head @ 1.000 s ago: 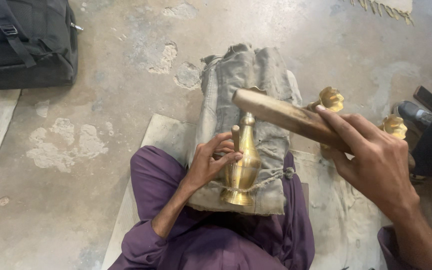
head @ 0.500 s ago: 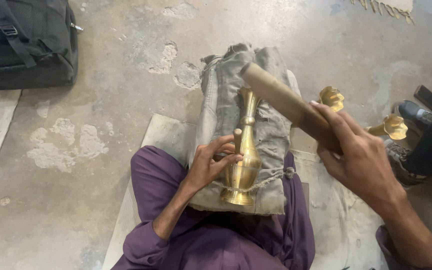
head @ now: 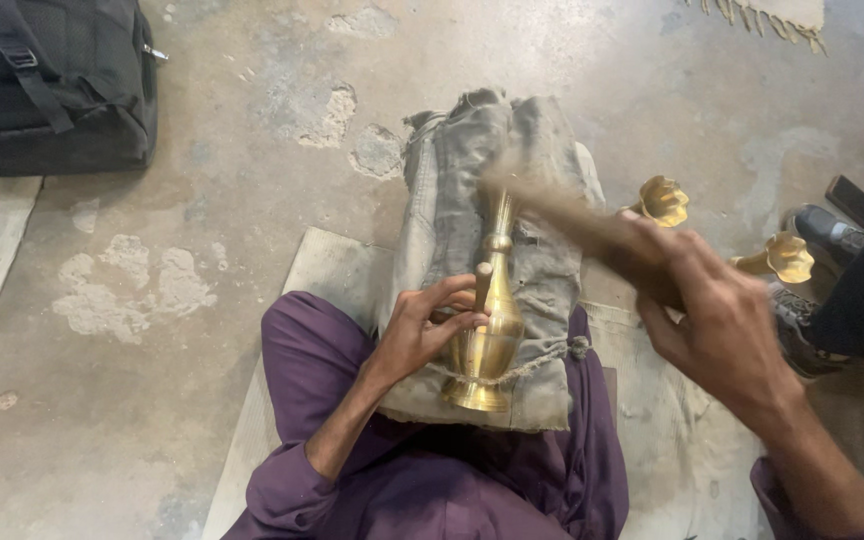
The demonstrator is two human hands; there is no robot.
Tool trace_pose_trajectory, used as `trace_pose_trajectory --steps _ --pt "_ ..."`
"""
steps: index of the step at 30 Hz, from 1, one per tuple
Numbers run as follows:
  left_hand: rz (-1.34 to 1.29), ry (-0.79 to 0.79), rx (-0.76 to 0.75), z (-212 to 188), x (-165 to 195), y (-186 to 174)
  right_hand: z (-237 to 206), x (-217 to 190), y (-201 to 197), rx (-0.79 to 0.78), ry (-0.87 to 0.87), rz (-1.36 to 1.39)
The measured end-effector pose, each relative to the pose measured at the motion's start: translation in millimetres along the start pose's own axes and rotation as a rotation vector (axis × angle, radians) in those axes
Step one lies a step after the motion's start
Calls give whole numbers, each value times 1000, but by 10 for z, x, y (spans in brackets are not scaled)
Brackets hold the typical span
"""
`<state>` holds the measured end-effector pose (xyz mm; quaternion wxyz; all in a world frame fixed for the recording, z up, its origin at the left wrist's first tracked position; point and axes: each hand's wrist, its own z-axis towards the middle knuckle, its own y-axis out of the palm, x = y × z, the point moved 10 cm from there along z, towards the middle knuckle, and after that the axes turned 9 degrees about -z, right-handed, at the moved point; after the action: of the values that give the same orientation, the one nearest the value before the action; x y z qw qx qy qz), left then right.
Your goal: The person sits on the floor with a brass vase resting on a cloth pad on their lap. They hold a small steel punch against the vase's surface with one hand and strike it with a wooden mallet held in the other hand, working repeatedly around the vase body to shape and decorate the brass.
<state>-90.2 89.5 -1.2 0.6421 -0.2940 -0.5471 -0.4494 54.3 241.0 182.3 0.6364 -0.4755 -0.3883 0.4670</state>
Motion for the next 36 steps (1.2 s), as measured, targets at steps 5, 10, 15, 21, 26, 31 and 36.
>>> trace_pose_trajectory --steps 5,10,15,21,26,31,36 --pt "-20 -9 -5 -13 -26 -3 -24 -15 225 -189 -55 -260" --pt "-32 62 9 -50 11 2 -68 126 213 -145 73 131" --pt "-8 64 -3 -58 17 17 -84 21 128 -51 -22 -94" --pt "-33 46 -19 -13 23 8 -34 -62 155 -128 -108 -267" --pt "-22 3 -8 -18 -39 0 8 -23 81 -42 30 30" --pt "-29 -12 -12 -33 -79 -10 16 -16 116 -73 22 -148" --pt "-78 67 -34 -57 -3 10 -23 -107 153 -95 -61 -119"
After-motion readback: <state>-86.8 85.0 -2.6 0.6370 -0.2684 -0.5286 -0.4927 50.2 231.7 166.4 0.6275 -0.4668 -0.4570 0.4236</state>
